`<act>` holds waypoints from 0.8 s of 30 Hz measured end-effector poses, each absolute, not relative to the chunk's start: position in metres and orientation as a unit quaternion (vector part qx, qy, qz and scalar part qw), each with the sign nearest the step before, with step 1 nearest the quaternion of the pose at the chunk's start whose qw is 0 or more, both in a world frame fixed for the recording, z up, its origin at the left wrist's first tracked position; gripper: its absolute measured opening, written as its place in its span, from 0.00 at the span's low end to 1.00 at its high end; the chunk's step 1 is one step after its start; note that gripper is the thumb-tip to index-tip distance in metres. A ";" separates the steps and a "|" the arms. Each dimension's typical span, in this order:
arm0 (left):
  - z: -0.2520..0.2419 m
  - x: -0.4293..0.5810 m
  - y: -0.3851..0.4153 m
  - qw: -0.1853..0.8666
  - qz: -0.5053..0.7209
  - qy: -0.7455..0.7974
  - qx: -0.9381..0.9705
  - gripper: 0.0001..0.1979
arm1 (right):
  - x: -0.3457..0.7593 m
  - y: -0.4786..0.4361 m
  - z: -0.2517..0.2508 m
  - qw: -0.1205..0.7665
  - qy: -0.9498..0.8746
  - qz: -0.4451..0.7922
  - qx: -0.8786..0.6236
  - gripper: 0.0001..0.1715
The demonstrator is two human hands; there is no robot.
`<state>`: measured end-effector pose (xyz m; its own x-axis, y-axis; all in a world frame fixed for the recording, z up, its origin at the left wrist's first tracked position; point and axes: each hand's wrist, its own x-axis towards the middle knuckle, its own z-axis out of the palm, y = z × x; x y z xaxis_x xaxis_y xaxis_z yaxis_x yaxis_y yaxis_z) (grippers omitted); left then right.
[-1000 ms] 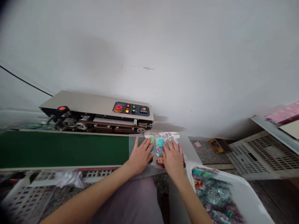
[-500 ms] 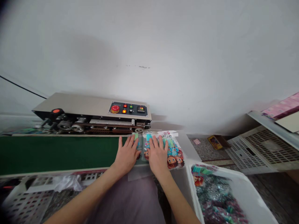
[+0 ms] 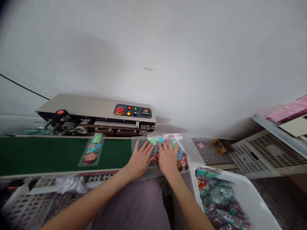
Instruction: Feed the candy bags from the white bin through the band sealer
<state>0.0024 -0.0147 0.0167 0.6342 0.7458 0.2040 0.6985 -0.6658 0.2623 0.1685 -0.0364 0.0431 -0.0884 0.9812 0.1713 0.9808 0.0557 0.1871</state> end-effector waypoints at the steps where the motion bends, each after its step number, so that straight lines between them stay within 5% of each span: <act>1: 0.018 0.004 -0.014 0.076 0.145 0.406 0.899 0.26 | 0.170 -0.036 0.043 0.002 0.721 0.131 0.681 0.24; 24: -0.003 -0.016 -0.004 0.044 0.144 0.419 0.895 0.26 | 0.171 -0.035 0.031 -0.036 0.746 0.086 0.659 0.25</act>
